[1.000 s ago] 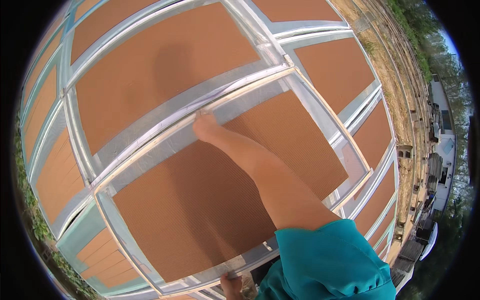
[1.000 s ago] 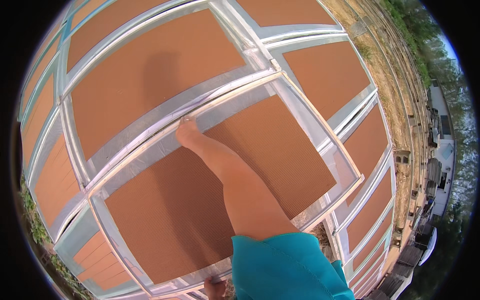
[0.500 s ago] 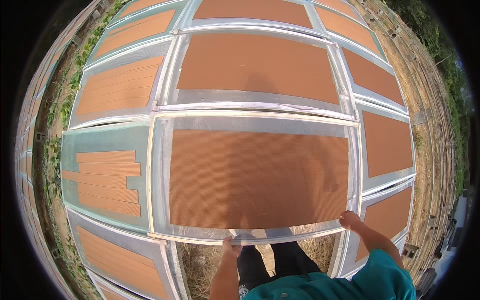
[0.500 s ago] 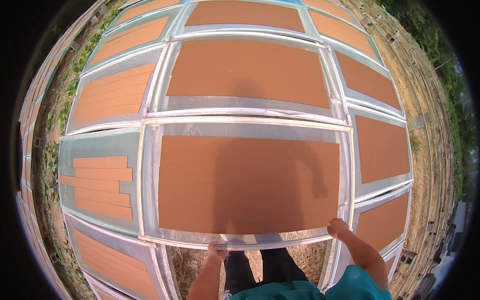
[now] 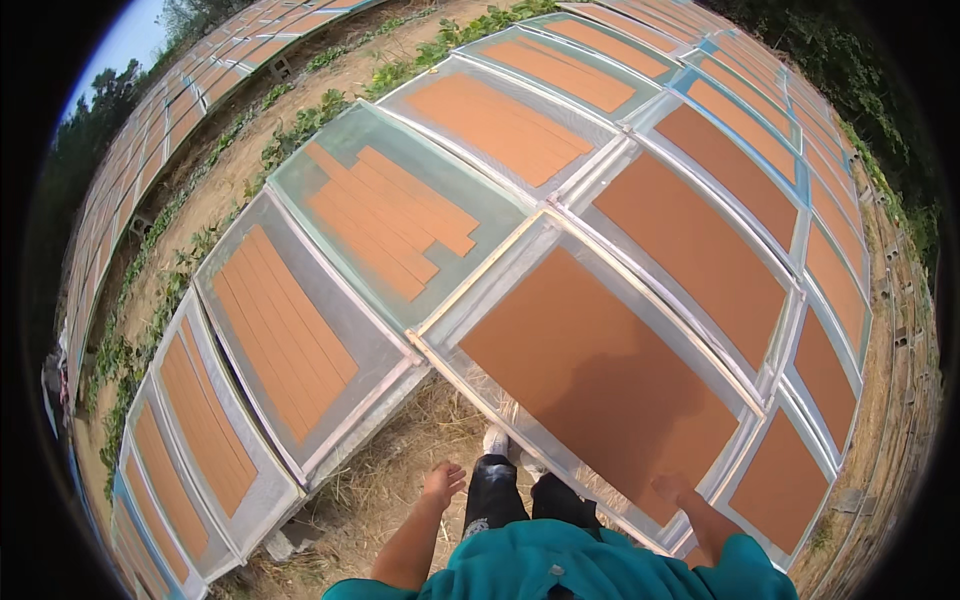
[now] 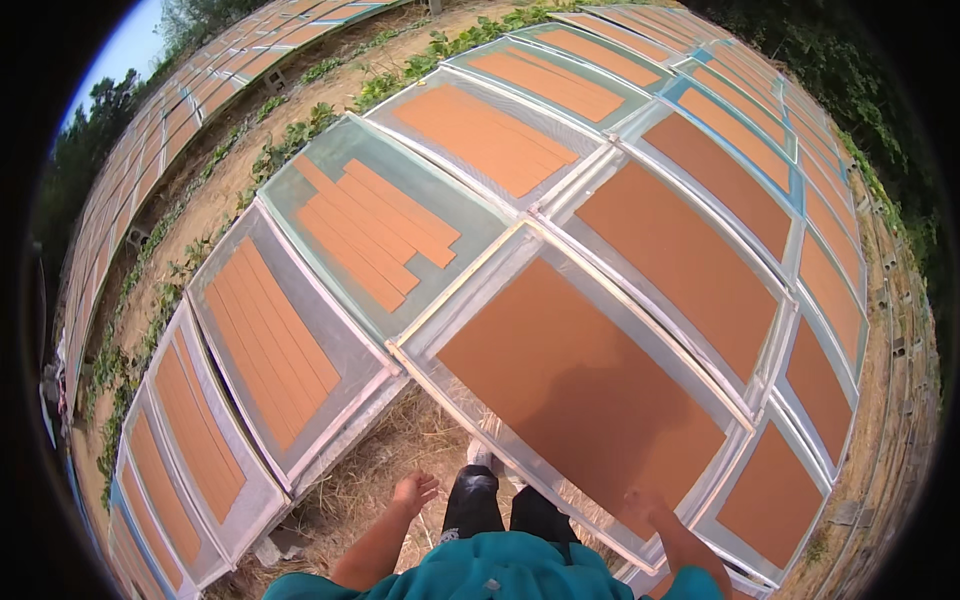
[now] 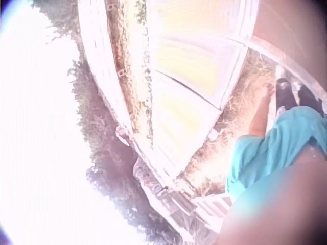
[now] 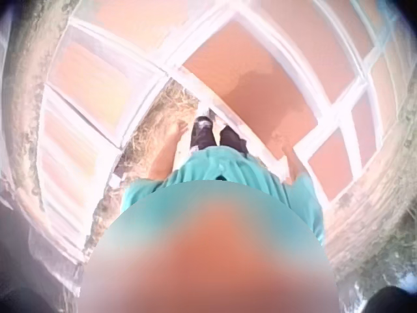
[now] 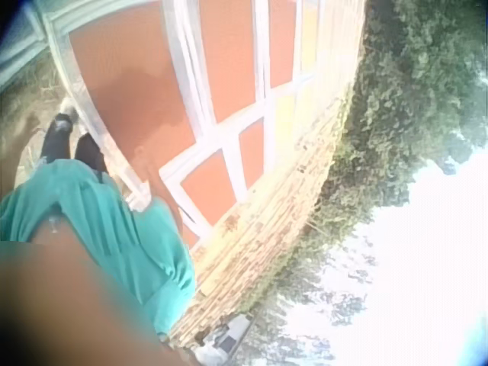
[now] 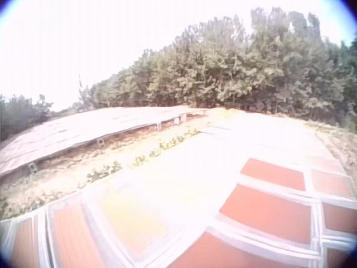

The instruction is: The person repeatedly picks up large rectangular trays with brown mesh centers from a stack and places them onto a long, inclined drying rack. The person walks back and forth between the stack and the rack, filling the rack with trays one by one.

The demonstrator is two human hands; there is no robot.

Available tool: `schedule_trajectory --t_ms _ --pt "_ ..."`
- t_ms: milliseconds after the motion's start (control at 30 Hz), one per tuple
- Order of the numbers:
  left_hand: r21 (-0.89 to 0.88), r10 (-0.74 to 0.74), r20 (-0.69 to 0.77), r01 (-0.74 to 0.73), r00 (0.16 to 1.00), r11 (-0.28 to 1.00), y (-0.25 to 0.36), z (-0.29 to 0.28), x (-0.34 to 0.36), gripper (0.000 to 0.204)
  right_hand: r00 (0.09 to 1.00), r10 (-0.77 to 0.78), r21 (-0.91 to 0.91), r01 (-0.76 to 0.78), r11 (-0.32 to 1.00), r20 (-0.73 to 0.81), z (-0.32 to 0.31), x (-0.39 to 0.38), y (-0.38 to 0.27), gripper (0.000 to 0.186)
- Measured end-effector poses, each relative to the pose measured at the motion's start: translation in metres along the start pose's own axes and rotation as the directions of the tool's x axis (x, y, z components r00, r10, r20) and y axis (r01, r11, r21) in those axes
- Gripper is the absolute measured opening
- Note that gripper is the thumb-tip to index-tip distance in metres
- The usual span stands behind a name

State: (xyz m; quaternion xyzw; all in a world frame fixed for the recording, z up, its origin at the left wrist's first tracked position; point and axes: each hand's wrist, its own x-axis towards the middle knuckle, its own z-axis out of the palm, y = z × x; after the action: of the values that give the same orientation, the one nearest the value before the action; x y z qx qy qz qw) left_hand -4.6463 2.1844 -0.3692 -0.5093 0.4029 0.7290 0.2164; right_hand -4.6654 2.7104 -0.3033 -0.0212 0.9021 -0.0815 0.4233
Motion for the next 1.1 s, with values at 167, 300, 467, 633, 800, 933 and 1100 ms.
schedule_trajectory --t_ms 167,300,467,633,800,933,1100 --pt "-0.167 0.110 -0.434 -0.200 0.894 0.965 -0.078 -0.118 -0.115 0.026 0.971 -0.041 0.277 0.107 0.955 -0.236 -0.065 0.085 -0.087 0.025" --pt "-0.443 -0.107 -0.611 -0.226 0.785 0.868 -0.236 -0.192 -0.204 0.027 0.976 -0.197 0.322 0.216 0.922 -0.090 -0.027 0.124 -0.180 0.024" --pt "-0.737 -0.639 -0.656 -0.161 0.402 0.656 -0.368 -0.153 -0.281 0.014 0.794 -0.490 -0.282 0.594 0.754 0.361 0.023 0.099 -0.290 0.034" --pt "-0.715 -0.571 -0.620 -0.089 0.537 0.693 -0.471 -0.137 -0.312 0.013 0.743 -0.511 -0.463 0.669 0.582 0.432 0.081 0.055 -0.402 0.032" --pt "-0.820 -0.558 -0.508 -0.170 0.656 0.546 -0.524 -0.200 -0.316 0.012 0.665 -0.598 -0.479 0.743 0.468 0.448 0.175 0.009 -0.473 0.033" --pt "-0.919 -0.508 -0.392 -0.312 0.767 0.239 -0.554 -0.279 -0.310 0.011 0.520 -0.490 -0.518 0.842 0.153 0.700 0.225 -0.066 -0.536 0.039" --pt "-0.776 -0.365 -0.629 -0.578 0.686 0.251 -0.471 -0.458 -0.349 0.028 0.826 -0.050 -0.772 0.545 0.327 0.562 0.265 -0.199 -0.662 0.038"
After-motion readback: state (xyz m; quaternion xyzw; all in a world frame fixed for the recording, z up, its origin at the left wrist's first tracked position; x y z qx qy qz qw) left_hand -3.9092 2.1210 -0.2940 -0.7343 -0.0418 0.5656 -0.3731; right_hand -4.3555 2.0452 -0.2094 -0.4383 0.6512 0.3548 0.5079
